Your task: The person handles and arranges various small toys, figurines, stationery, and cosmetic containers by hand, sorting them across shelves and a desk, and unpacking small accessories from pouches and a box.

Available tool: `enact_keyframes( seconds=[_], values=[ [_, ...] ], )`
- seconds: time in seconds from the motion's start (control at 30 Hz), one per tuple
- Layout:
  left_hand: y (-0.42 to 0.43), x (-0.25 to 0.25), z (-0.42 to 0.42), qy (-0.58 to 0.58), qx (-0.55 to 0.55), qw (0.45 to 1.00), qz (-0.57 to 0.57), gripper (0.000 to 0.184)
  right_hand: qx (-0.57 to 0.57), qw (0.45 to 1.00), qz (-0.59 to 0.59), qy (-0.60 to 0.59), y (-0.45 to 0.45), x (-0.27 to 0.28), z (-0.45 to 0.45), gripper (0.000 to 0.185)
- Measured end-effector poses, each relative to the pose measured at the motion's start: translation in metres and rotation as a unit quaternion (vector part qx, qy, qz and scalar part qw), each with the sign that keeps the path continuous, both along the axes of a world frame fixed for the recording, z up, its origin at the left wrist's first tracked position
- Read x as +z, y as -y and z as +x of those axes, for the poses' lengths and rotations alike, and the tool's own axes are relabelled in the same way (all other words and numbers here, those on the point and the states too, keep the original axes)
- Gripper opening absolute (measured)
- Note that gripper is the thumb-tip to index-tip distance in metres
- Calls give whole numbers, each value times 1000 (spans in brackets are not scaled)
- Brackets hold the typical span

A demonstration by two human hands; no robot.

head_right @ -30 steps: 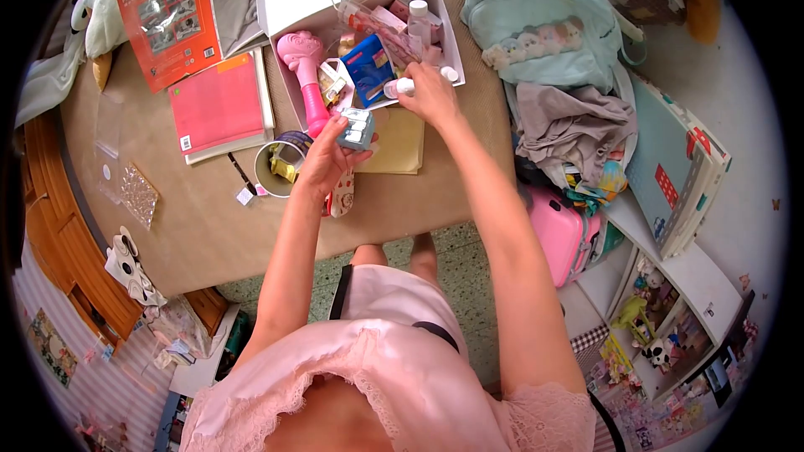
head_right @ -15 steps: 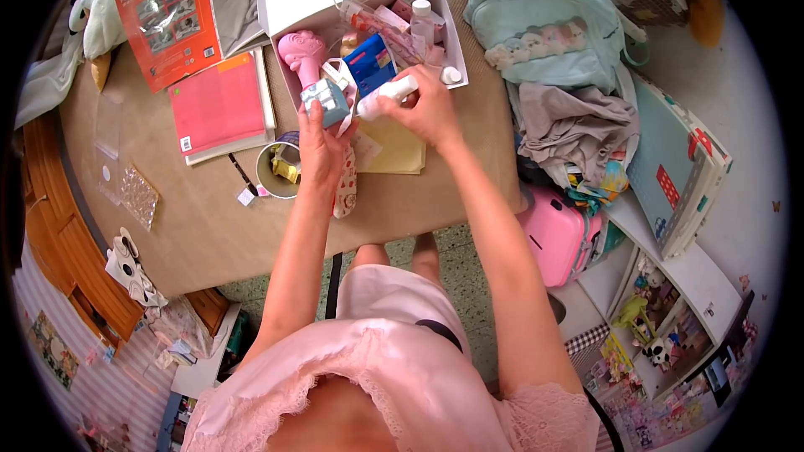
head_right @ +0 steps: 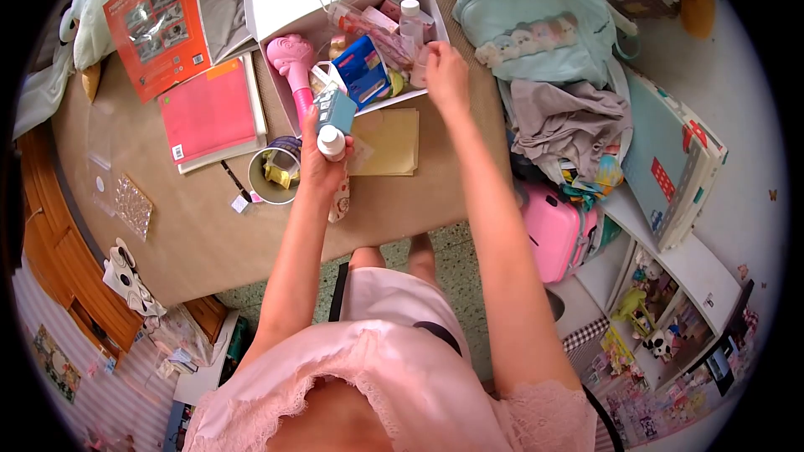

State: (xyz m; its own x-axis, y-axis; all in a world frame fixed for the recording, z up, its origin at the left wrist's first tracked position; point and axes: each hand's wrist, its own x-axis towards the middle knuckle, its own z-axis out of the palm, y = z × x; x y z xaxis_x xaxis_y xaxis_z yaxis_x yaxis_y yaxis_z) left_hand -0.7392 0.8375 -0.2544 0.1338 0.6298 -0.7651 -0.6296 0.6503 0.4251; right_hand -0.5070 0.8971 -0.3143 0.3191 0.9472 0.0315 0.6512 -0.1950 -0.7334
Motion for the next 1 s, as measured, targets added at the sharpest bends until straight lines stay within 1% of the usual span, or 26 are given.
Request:
enact_keyframes(
  seconds=[0.03, 0.07, 0.1, 0.13, 0.2, 0.23, 0.3, 0.43, 0.5, 0.53, 0.6, 0.63, 0.67, 0.7, 0.77, 0.83, 0.97, 1.0],
  values=[
    [0, 0, -2, -1, 0, 1000, 0, 45, 0, 1000, 0, -1, -8, -6, 6, 20],
    [1, 2, -3, 4, -14, 1000, 8, 46, 11, 991, -135, 3, -13, -10, 9, 23],
    [0, 3, -4, 9, -27, 999, 17, 47, 23, 964, -267, 8, -18, -14, 12, 27],
    [1, 4, -5, 8, -27, 999, 17, 47, 24, 964, -266, 7, -23, -18, 13, 27],
    [2, 6, -7, 17, -22, 1000, 6, 49, 40, 941, -335, 29, -29, -26, 11, 42],
    [2, 8, -8, 16, -22, 1000, 6, 49, 41, 941, -335, 28, -28, -30, 10, 42],
    [4, 11, -9, 15, -27, 999, 12, 49, 38, 941, -283, 179, -26, -23, 1, 41],
    [7, 17, -12, 11, -25, 999, 23, 48, 65, 930, -304, 197, -24, -12, -6, 34],
    [10, 25, -14, 2, -17, 1000, 25, 48, 101, 946, -292, 102, -17, -9, 0, 31],
    [12, 28, -15, 2, -19, 999, 28, 48, 99, 947, -289, 102, -10, -7, 2, 31],
    [17, 32, -16, 6, -22, 999, 35, 46, 48, 989, -91, 110, 17, 18, 1, 34],
    [19, 34, -16, 9, -28, 999, 40, 46, 40, 989, -86, 113, 30, 32, 2, 34],
    [20, 37, -16, 21, -41, 998, 42, 44, 25, 992, -91, -83, 45, 47, 3, 32],
    [22, 39, -14, 34, -57, 997, 44, 42, 8, 957, -89, -276, 61, 64, 4, 31],
    [28, 46, -5, 52, -76, 995, 47, 42, 5, 911, -108, -398, 96, 106, 5, 31],
    [34, 55, 8, 70, -97, 991, 52, 42, -23, 882, -103, -459, 131, 148, 2, 33],
    [62, 87, 42, 110, -169, 979, 40, 45, 9, 868, -60, -493, 196, 201, 6, 37],
    [72, 99, 50, 122, -180, 975, 38, 45, 6, 873, -52, -486, 211, 215, 6, 37]
  ],
)
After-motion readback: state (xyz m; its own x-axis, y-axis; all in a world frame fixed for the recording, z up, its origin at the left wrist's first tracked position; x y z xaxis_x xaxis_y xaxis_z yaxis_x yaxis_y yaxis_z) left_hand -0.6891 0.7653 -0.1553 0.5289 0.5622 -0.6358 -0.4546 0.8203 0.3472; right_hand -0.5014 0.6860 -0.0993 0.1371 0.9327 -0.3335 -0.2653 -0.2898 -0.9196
